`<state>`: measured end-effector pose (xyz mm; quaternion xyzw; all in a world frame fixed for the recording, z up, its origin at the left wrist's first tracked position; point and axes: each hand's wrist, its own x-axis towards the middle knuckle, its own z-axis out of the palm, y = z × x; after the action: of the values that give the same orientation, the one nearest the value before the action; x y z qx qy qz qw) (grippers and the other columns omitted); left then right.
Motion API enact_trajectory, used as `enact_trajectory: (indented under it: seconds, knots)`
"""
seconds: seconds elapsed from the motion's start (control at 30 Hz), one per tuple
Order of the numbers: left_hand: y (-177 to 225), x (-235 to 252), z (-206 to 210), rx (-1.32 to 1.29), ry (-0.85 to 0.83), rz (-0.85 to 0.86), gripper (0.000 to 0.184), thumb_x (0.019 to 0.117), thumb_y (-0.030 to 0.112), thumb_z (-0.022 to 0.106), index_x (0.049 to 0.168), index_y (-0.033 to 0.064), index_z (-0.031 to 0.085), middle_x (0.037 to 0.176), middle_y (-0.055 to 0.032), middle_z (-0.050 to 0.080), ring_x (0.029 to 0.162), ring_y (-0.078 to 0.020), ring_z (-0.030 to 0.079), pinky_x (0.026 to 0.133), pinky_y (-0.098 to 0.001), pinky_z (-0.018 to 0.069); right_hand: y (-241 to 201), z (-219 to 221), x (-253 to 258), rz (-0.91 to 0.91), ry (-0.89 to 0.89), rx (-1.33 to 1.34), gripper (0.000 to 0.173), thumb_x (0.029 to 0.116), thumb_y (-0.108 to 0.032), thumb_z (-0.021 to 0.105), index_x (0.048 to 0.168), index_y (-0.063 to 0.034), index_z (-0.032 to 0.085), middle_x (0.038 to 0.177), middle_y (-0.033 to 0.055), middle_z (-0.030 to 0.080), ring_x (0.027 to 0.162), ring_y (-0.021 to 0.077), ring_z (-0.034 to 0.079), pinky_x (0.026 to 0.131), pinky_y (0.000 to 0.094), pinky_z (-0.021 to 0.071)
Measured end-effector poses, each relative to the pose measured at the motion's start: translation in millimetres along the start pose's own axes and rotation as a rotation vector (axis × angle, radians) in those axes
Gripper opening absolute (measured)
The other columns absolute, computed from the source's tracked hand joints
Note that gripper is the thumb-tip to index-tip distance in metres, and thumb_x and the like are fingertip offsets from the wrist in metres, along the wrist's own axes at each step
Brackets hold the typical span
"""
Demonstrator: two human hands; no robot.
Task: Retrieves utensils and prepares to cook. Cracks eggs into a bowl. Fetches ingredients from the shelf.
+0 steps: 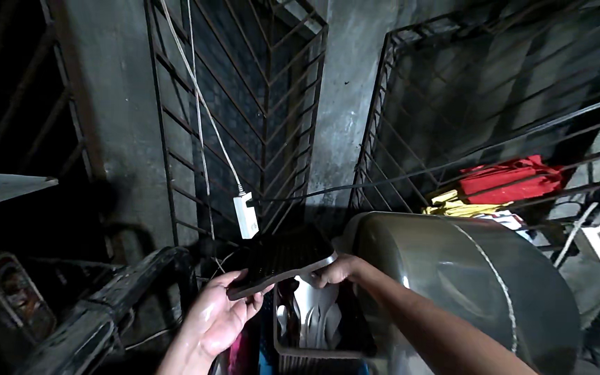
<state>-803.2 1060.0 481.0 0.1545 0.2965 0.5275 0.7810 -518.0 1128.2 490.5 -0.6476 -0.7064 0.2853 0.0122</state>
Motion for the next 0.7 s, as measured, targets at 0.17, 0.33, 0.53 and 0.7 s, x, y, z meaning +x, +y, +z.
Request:
enact_trajectory:
  seconds: [0.17, 0.33, 0.53, 0.7]
  knots:
    - [-2, -1, 0, 0.02, -0.03, -0.019, 0.033, 0.1078, 0.021, 0.04, 0.117, -0.0043, 0.058, 0.102, -0.0258, 0.07, 0.083, -0.0311, 0.072, 0.071, -0.0388, 0.0612, 6, 1, -12, -0.08, 0.148, 0.152, 0.029, 0.0849, -0.016, 0.081, 0.11, -0.0047, 0.071, 0.098, 0.0099, 0.072, 0.085, 0.0207, 0.069, 0.082, 0.0462, 0.0574]
    - [-9, -2, 3, 0.1, -0.031, 0.016, 0.029, 0.1075, 0.018, 0.044, 0.119, -0.0044, 0.058, 0.1, -0.0255, 0.069, 0.082, -0.0312, 0.072, 0.071, -0.0394, 0.0612, -7, -11, -48, 0.028, 0.345, 0.065, 0.04, 0.0838, -0.019, 0.081, 0.118, -0.0037, 0.067, 0.111, 0.0155, 0.07, 0.101, 0.0289, 0.069, 0.092, 0.0523, 0.0551]
    - [-33, 12, -6, 0.392, -0.072, 0.129, 0.028, 0.1045, 0.013, 0.056, 0.129, -0.0016, 0.059, 0.112, -0.0237, 0.071, 0.094, -0.0363, 0.074, 0.078, -0.0509, 0.0642, 8, -2, -148, 0.054, 0.958, 0.062, 0.012, 0.09, -0.023, 0.073, 0.098, -0.0136, 0.074, 0.088, 0.0027, 0.073, 0.079, 0.0182, 0.071, 0.075, 0.0451, 0.0608]
    - [-61, 28, -23, 1.086, -0.051, 0.365, 0.028, 0.0996, 0.018, 0.064, 0.124, 0.0056, 0.069, 0.117, -0.0129, 0.071, 0.107, -0.0221, 0.069, 0.091, -0.0434, 0.0579, 38, 48, -263, -0.286, 1.524, -0.126, 0.011, 0.0912, -0.021, 0.069, 0.094, -0.0108, 0.074, 0.09, 0.0004, 0.07, 0.071, 0.006, 0.066, 0.059, 0.0251, 0.0597]
